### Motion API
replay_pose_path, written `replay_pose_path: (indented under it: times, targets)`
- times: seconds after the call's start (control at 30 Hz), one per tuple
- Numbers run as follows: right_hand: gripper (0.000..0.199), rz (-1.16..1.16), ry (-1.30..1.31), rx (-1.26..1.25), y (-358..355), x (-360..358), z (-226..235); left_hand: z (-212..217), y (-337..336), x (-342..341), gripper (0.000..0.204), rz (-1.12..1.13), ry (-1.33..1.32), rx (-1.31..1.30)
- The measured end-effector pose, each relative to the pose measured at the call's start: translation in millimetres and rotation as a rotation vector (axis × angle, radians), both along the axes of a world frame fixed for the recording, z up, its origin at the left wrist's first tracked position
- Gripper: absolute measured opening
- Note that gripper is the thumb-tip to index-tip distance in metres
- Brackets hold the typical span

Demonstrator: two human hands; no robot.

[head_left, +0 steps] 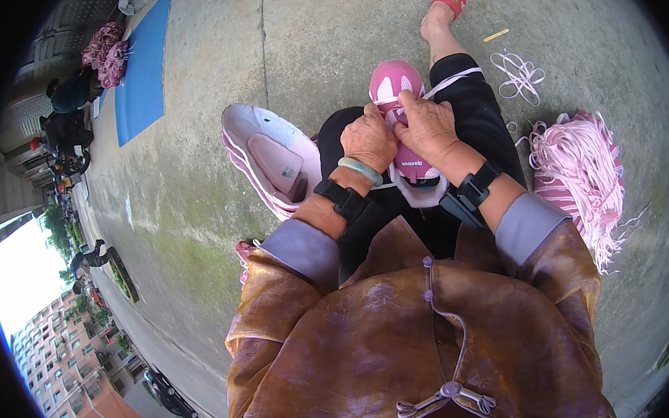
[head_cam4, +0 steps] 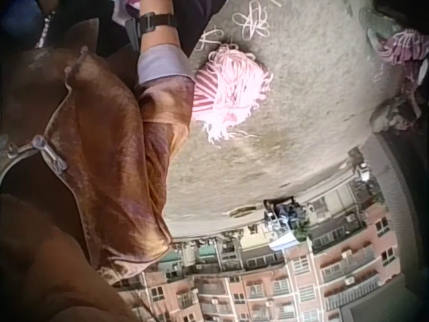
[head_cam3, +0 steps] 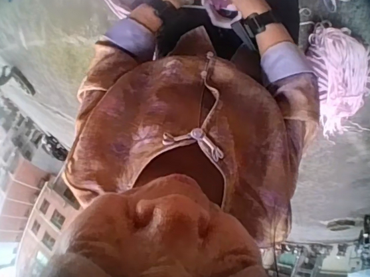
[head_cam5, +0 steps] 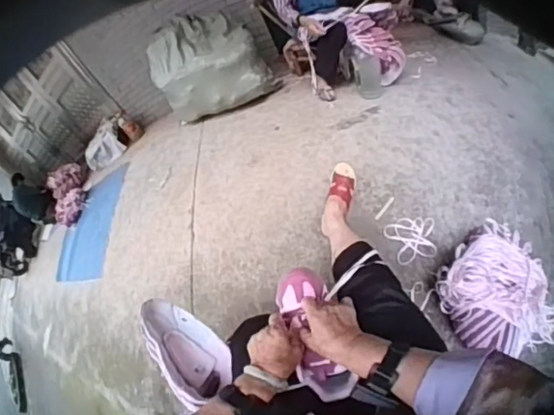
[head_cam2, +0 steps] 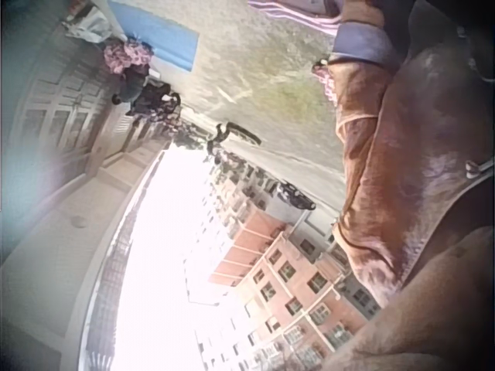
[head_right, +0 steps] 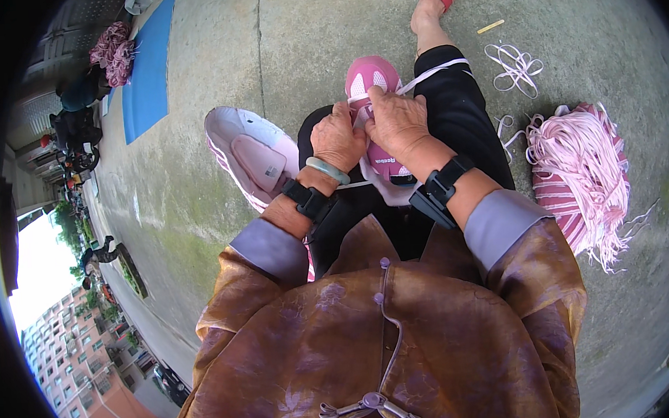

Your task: Manually thread laces through the eyelets of pink sneakers.

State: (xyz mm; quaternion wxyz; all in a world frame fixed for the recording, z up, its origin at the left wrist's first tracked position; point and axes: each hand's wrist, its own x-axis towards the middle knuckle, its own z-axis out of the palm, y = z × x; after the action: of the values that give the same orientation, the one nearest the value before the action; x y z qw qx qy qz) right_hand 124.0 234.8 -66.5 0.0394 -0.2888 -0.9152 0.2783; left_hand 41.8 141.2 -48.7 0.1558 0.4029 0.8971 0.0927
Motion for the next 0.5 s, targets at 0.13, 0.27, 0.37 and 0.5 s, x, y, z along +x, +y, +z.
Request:
replay_pose_path:
  times: [0.13,0.27,0.37,0.5]
  targets:
    - [0.029,0.078,0.079,0.182,-3,5,-2,3,-7,1,0.038,-0.026,-0.012,0.105]
    - [0.029,0.120,0.114,0.249,-1,6,-4,3,-10,0,0.041,-0.066,-0.039,0.190]
    - [0.029,0.145,0.156,0.297,-1,7,-7,0,-14,-3,0.042,-0.108,-0.061,0.274]
    - [0.030,0.073,0.256,0.263,-3,12,-9,-3,-16,-11,0.038,-0.198,-0.073,0.335]
